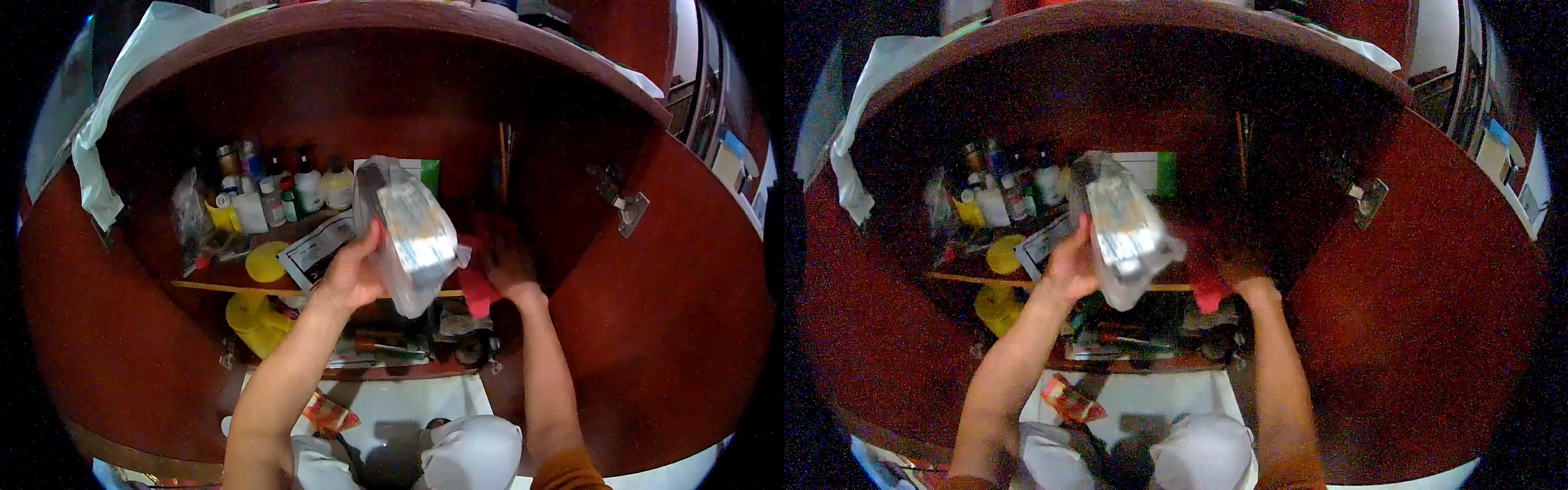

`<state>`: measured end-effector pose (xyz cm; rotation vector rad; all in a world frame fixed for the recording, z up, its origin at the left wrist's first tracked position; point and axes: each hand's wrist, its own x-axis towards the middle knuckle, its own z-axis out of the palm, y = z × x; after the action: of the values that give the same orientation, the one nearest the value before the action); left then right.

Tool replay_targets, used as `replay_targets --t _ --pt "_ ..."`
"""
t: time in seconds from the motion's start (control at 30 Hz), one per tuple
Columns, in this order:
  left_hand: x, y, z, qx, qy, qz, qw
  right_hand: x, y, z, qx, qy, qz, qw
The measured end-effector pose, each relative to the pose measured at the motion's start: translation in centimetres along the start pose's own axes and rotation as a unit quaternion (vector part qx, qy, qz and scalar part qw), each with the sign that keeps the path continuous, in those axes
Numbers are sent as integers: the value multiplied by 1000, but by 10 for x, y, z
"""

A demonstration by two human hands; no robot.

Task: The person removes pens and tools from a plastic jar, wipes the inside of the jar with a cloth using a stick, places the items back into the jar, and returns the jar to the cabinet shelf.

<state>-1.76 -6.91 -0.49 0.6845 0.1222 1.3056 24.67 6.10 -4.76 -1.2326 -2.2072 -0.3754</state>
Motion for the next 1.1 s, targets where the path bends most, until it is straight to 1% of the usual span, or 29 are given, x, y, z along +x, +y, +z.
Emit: replay_targets --t 0.03,0.07,0.1,0.17,0.2,0.3,0.37,0.4,0.43,0.5,0.57,0.6,0.63,0.7,0.73,0.77,0.8,0.83,0.87,0.93,0.97,1.0,1.1 --pt "-5 1 1 -38 9 -3 999 -14 -6 -1 -3 9 -17 1000" --pt "-15 3 5 -46 -2 14 999 -35 -17 -8 -10 20 -26 999" --pt "-20 5 3 -57 8 27 998 -45 -23 -13 -12 32 -45 998" --pt "-11 3 -6 -80 29 52 995 -57 -45 -43 39 11 9 999" --pt "-14 4 9 -68 22 38 997 -62 -57 -53 65 4 38 997" --pt "-10 1 4 -104 54 16 993 -69 -62 -53 36 -12 21 999" --pt "-6 0 11 -73 -20 17 997 -62 -66 -56 40 -120 62 990" --pt "-7 -1 16 -59 -53 18 997 -60 -70 -56 51 -160 66 984" --pt "-7 -4 14 -51 -55 38 996 -58 -75 -56 62 -201 71 975" --pt "-5 -11 7 -36 -60 77 995 -52 -87 -54 84 -234 40 968" --pt "-4 -8 20 -61 10 39 997 -43 -103 -57 95 -253 3 963" --pt "-1 -4 24 -68 43 17 997 -39 -105 -43 143 -201 7 969" --pt "2 -2 24 18 75 71 995 -35 -106 -32 188 -150 10 971" --pt "6 -2 22 190 138 180 955 -19 -101 -14 193 -56 -52 978" --pt "3 -4 37 250 135 219 933 -11 -97 -10 190 -10 -83 978" --pt "1 -5 45 349 182 216 894 -4 -92 -7 202 -43 -80 975" --pt "-1 -6 51 443 226 213 841 2 -88 -4 214 -75 -79 971" --pt "-3 -9 53 529 268 210 777 7 -84 -1 225 -108 -81 965" --pt "0 -12 45 575 204 273 744 10 -78 10 285 -109 -51 951" --pt "3 -20 30 609 210 254 721 15 -65 25 400 -111 9 910" --pt "4 -24 24 624 214 245 710 18 -54 25 399 -84 48 912" --pt "7 -32 23 629 205 272 699 24 -40 19 397 -58 88 912" --pt "12 -53 5 697 238 260 625 34 -18 6 388 19 219 895"
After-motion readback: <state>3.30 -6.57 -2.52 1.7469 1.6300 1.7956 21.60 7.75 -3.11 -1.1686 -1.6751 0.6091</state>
